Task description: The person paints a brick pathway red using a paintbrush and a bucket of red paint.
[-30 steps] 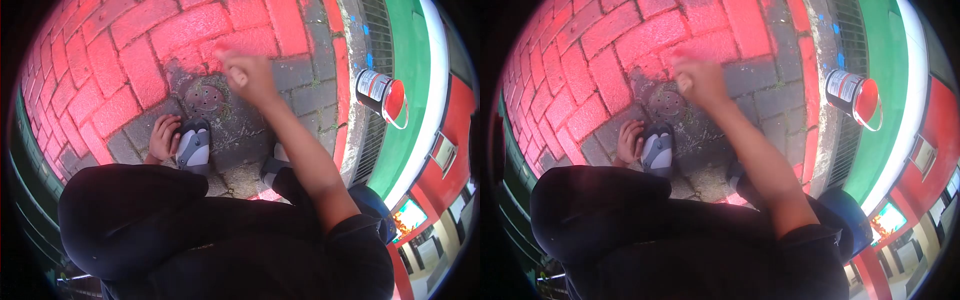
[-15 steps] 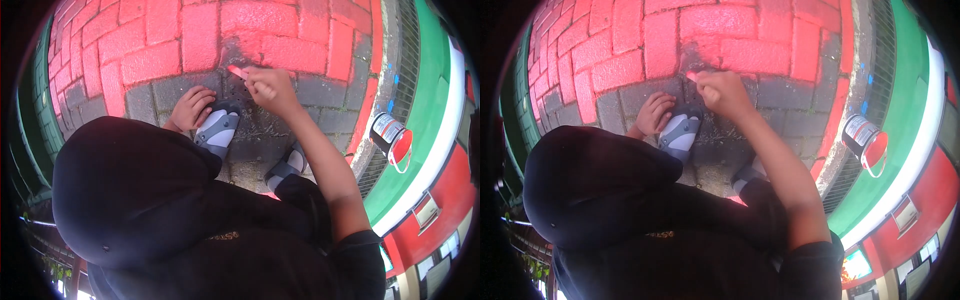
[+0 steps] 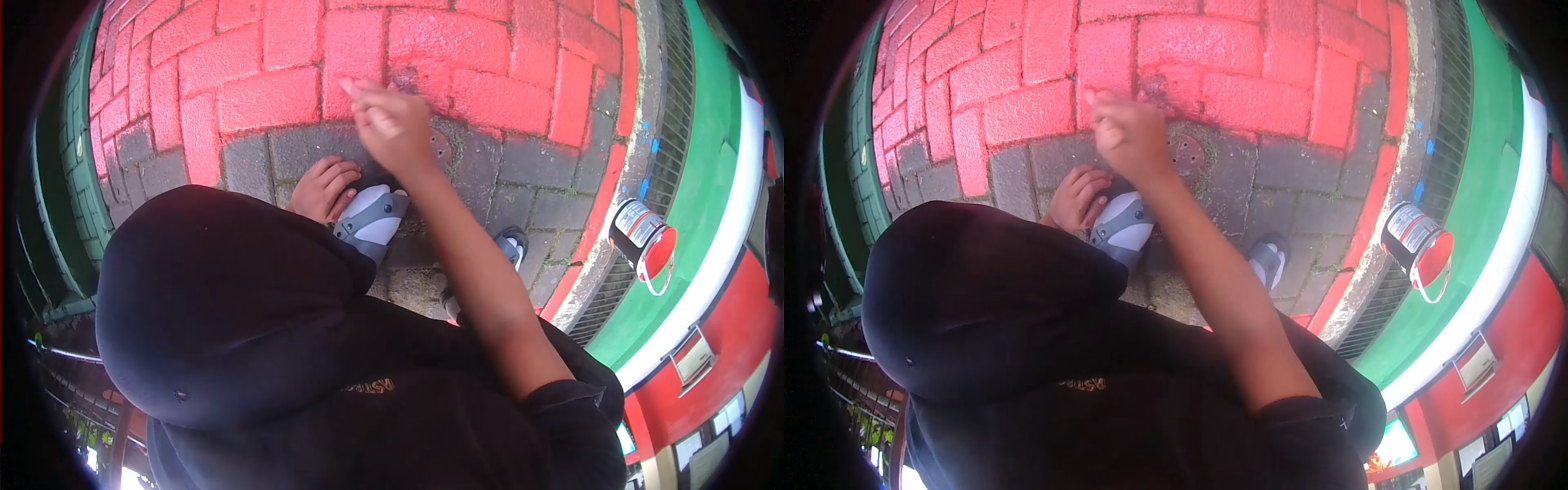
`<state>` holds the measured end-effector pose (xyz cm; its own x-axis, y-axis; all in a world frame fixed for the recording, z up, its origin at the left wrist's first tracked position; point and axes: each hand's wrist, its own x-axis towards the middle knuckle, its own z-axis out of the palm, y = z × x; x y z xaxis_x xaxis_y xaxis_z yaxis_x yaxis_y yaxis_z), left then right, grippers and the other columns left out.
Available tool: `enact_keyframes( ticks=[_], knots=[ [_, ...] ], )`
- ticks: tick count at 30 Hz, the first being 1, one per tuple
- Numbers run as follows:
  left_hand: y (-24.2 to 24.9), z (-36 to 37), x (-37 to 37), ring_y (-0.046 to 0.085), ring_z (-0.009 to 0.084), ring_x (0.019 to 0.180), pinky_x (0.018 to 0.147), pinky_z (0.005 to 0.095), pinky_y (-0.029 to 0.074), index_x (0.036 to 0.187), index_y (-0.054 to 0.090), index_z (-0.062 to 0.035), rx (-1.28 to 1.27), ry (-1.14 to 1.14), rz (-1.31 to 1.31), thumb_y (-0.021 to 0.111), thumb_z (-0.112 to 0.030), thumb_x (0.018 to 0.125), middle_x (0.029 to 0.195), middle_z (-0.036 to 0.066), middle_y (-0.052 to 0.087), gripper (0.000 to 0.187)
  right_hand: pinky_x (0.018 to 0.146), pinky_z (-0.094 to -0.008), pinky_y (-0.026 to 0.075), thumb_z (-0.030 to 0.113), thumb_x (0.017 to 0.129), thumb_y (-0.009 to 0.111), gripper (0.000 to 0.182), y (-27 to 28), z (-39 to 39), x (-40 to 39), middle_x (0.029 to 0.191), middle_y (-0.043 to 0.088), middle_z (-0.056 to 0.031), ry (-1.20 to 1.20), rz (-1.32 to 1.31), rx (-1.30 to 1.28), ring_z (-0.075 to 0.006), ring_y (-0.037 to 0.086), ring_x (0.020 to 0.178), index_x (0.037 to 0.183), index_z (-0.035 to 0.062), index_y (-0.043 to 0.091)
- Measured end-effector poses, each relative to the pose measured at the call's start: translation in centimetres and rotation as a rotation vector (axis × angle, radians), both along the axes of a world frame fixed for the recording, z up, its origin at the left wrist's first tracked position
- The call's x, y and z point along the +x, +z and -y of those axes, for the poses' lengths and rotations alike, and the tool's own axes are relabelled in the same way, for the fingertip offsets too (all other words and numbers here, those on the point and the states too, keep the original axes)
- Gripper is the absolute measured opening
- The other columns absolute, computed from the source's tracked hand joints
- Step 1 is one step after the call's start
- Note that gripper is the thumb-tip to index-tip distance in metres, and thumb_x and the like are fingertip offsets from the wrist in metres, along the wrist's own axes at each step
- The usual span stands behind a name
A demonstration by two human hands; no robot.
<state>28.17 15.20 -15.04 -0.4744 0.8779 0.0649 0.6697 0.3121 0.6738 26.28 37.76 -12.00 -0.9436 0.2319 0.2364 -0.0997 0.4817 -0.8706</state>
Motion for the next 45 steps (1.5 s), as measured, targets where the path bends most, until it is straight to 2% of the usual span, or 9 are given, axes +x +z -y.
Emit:
enact_keyframes(
  ticks=[6,12,14,17,24,26,32,37,45],
  knots=[
    [0.2,-0.1,-0.2,0.058,0.0363,0.115,0.101,0.0451,0.049,0.118,0.063,-0.0014,-0.032,-0.043,-0.018,0.067,-0.010,0.088,0.122,0.014,0.065,0.032,0.062,-0.0337,0.053,0.006,0.086,0.069,0.008,-0.5,-8.5,-0.4,0.082,0.076,-0.0120,-0.512,0.218,-0.204,-0.0252,0.071,0.069,0.078,0.0032,0.070],
    [0.3,-0.6,-0.1,0.058,0.0371,0.116,0.101,0.0451,0.049,0.117,0.063,-0.0013,-0.030,-0.057,-0.027,0.067,-0.011,0.088,0.122,0.014,0.065,0.031,0.076,-0.0335,0.056,0.003,0.087,0.071,0.008,0.6,-1.4,-0.9,0.092,0.076,-0.0136,-0.082,0.093,0.122,-0.0172,0.074,0.085,0.080,-0.0010,0.068],
    [0.4,-0.7,0.0,0.057,0.0386,0.118,0.103,0.0466,0.047,0.117,0.063,-0.0011,-0.047,-0.047,-0.029,0.067,-0.011,0.089,0.122,0.015,0.064,0.030,0.057,-0.0340,0.050,0.005,0.081,0.067,0.004,0.3,-1.6,-2.1,0.074,0.071,-0.0058,-0.127,0.040,-0.084,-0.0215,0.067,0.062,0.077,0.0037,0.067],
    [0.8,-0.5,0.4,0.055,0.0409,0.123,0.110,0.0486,0.043,0.118,0.063,0.0000,-0.109,-0.013,0.033,0.067,-0.012,0.089,0.124,0.018,0.063,0.032,0.057,-0.0324,0.051,0.011,0.085,0.074,0.012,5.2,-12.4,-0.9,0.075,0.068,-0.0008,-0.161,0.304,-0.476,-0.0148,0.064,0.063,0.078,0.0048,0.068],
    [-1.9,-0.2,0.9,0.054,0.0429,0.120,0.108,0.0519,0.042,0.117,0.060,0.0005,-0.017,-0.016,-0.037,0.062,-0.007,0.088,0.126,0.018,0.062,0.030,0.078,-0.0315,0.061,0.011,0.086,0.081,0.021,23.1,-40.2,19.6,0.105,0.073,-0.0077,-0.634,0.465,0.279,-0.0172,0.071,0.095,0.084,0.0041,0.061],
    [-1.9,0.0,1.0,0.054,0.0433,0.120,0.108,0.0523,0.041,0.117,0.060,0.0009,-0.005,-0.027,-0.064,0.061,-0.007,0.088,0.126,0.018,0.062,0.030,0.073,-0.0325,0.060,0.008,0.088,0.078,0.020,25.3,-42.2,26.0,0.104,0.073,-0.0079,-0.943,0.261,-0.019,-0.0149,0.068,0.088,0.082,0.0053,0.059],
    [-0.8,-0.1,1.0,0.052,0.0447,0.121,0.108,0.0539,0.040,0.117,0.058,0.0025,-0.063,0.019,-0.075,0.057,-0.010,0.095,0.126,0.021,0.061,0.026,0.066,-0.0304,0.057,0.003,0.085,0.076,0.018,18.8,-50.8,40.9,0.084,0.067,-0.0035,-1.298,0.441,0.223,-0.0134,0.066,0.077,0.086,0.0060,0.058],
    [-0.5,0.8,1.8,0.052,0.0446,0.122,0.108,0.0546,0.038,0.119,0.056,0.0022,-0.114,0.072,-0.159,0.054,-0.012,0.099,0.126,0.021,0.060,0.025,0.056,-0.0293,0.047,0.000,0.082,0.077,0.025,7.9,-55.7,45.0,0.065,0.062,-0.0027,-0.972,0.588,0.077,-0.0119,0.061,0.064,0.081,0.0084,0.054],
    [0.1,0.3,3.9,0.053,0.0440,0.119,0.105,0.0537,0.040,0.119,0.056,0.0023,-0.115,0.216,-0.162,0.052,-0.012,0.099,0.123,0.022,0.060,0.025,0.064,-0.0309,0.054,0.003,0.083,0.078,0.026,10.3,-55.1,46.4,0.070,0.062,-0.0013,-1.116,0.485,-0.164,-0.0140,0.063,0.068,0.080,0.0119,0.053]
  ],
)
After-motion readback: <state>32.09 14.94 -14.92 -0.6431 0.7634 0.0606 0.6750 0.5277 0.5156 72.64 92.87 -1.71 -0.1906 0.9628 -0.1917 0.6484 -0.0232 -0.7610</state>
